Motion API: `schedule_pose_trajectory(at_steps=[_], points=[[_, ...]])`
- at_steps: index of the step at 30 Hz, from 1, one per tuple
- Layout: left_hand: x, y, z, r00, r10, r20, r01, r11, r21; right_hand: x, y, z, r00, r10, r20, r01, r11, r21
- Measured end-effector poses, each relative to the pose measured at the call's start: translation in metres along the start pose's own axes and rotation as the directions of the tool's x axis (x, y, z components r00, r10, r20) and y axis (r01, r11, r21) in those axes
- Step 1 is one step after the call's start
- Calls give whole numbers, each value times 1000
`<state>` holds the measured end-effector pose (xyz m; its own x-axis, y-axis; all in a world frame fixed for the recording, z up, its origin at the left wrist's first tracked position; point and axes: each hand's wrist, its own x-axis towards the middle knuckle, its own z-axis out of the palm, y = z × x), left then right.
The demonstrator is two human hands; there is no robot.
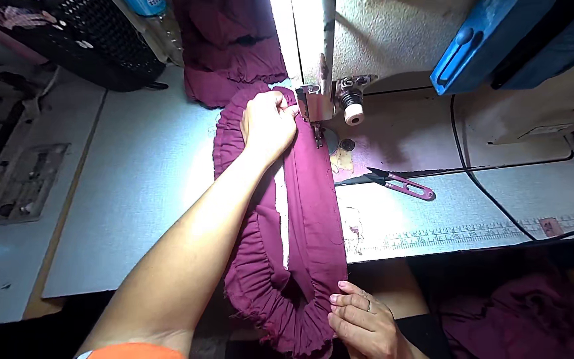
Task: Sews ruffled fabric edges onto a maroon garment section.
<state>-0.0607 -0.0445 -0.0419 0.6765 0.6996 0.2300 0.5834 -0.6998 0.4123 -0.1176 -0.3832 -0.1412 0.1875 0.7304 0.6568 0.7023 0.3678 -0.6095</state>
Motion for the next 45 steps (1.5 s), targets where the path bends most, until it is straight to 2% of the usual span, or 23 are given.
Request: schedule_pose_trajectory(at_steps=[4, 7, 10, 13, 14, 17, 22, 24, 26, 30, 36, 45], points=[[2, 17, -5, 985, -22, 168, -36, 943, 331, 3, -4, -4, 998, -39, 53, 43, 996, -82], [6, 22, -6, 983, -21, 180, -58, 904, 423, 8, -11, -10, 997, -33, 72, 39, 996, -83], [2, 17, 1, 988, 127, 87, -150, 915, 373, 10, -14, -12, 997, -20, 75, 24, 998, -53], [-1, 7, 13, 949, 311, -44, -279, 899, 337, 12, -17, -10, 998, -9, 69, 12, 999, -42], [-2, 7, 14, 946, 319, -56, -285, 902, 325, 12, -18, -10, 998, -5, 68, 8, 999, -43], [-5, 11, 11, 971, 240, -11, -227, 930, 289, 11, -19, -9, 997, 4, 76, 1, 998, -63], [-29, 7, -4, 931, 358, 70, -364, 901, 238, 10, -15, -7, 997, 11, 74, -6, 998, -70], [-47, 3, -12, 936, 315, 158, -341, 924, 175, 9, -14, -7, 998, 15, 67, -11, 998, -61], [-60, 0, -17, 940, 209, 270, -259, 951, 167, 8, -13, -3, 999, 4, 49, 0, 997, -75], [-59, 1, -26, 895, 109, 433, -201, 964, 174, 7, -12, 0, 999, -28, 36, 32, 994, -109], [-58, 6, -29, 871, 84, 485, -206, 957, 204, 5, -11, -1, 999, -32, 30, 35, 992, -119], [-59, -1, -26, 876, 129, 465, -236, 955, 179, 4, -11, -1, 1000, -17, 26, 19, 994, -107]])
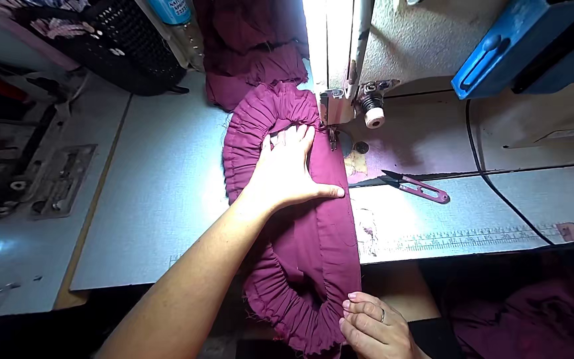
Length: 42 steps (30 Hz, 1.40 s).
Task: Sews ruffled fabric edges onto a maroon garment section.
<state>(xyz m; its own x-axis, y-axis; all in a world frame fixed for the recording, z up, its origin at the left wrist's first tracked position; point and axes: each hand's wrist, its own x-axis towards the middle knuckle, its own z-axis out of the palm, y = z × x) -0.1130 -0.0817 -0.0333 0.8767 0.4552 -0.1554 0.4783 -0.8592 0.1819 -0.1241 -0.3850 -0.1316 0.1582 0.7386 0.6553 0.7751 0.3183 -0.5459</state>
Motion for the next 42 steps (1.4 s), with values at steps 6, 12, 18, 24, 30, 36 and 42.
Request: schedule_pose_trajectory(at_steps=[6, 12, 18, 24, 30, 36, 42], points=[[0, 0, 0, 1000, 2, 15, -2, 1000, -7, 1, 1, 0, 1000, 1, 0, -1, 1000, 9], [10, -8, -3, 999, 21, 30, -20, 999, -33, 14, 7, 2, 998, 31, -49, -29, 998, 47], [38, -16, -16, 997, 9, 79, -4, 998, -63, 43, 18, -1, 992, 100, -78, -94, 993, 74], [63, -36, -22, 996, 61, 66, -53, 992, -119, 76, 26, -5, 977, 210, -48, -210, 978, 3], [84, -45, -27, 997, 49, 60, -40, 989, -141, 102, 40, -4, 964, 262, -43, -265, 961, -82], [98, -44, -37, 997, 26, 66, -14, 984, -176, 120, 51, -4, 957, 288, -16, -288, 951, -109], [104, -50, -34, 998, 44, 33, -38, 983, -180, 130, 60, 0, 953, 299, -53, -304, 944, -128]])
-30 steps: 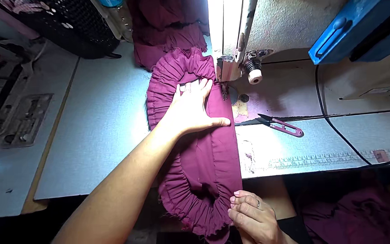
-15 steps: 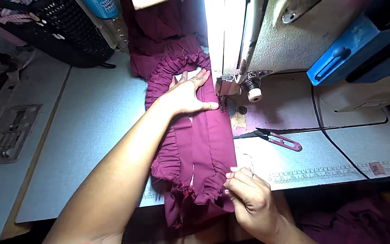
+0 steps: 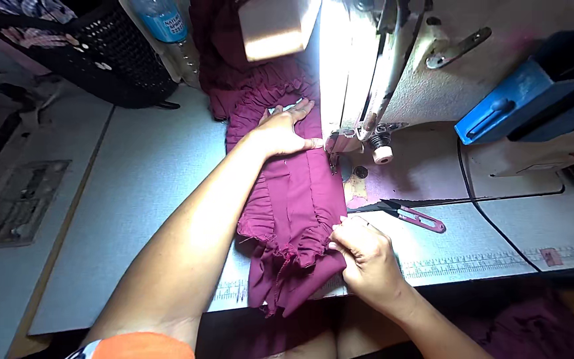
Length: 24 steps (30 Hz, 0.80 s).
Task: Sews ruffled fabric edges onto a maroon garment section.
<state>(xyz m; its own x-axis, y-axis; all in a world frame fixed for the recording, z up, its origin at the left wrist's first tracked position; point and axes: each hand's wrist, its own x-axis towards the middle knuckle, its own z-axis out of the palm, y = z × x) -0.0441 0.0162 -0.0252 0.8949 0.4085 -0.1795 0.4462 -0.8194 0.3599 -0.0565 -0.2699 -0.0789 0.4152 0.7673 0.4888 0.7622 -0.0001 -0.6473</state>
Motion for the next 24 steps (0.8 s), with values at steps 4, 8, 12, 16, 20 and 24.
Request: schedule_pose_trajectory(at_steps=[4, 8, 12, 16, 20, 24], points=[[5, -7, 7, 997, 35, -76, -37, 999, -25, 3, 1, 2, 1000, 7, -8, -7, 1000, -15], [-23, 2, 4, 976, 105, -191, -104, 994, 14, 5, 3, 3, 1000, 19, -13, -19, 1000, 4], [-129, 28, 10, 932, 233, -279, -206, 971, 122, 7, 5, 3, 999, 37, -8, -37, 999, 31], [-225, 25, 42, 912, 347, -220, -323, 936, 139, 7, 9, 3, 1000, 10, -30, -7, 995, 99], [-288, 29, 49, 715, 370, -593, -182, 918, 353, 11, 13, 0, 985, -132, -114, 149, 977, 154], [-366, 59, 25, 620, 432, -654, -164, 888, 430, 16, 17, -7, 968, -153, -198, 199, 951, 238]])
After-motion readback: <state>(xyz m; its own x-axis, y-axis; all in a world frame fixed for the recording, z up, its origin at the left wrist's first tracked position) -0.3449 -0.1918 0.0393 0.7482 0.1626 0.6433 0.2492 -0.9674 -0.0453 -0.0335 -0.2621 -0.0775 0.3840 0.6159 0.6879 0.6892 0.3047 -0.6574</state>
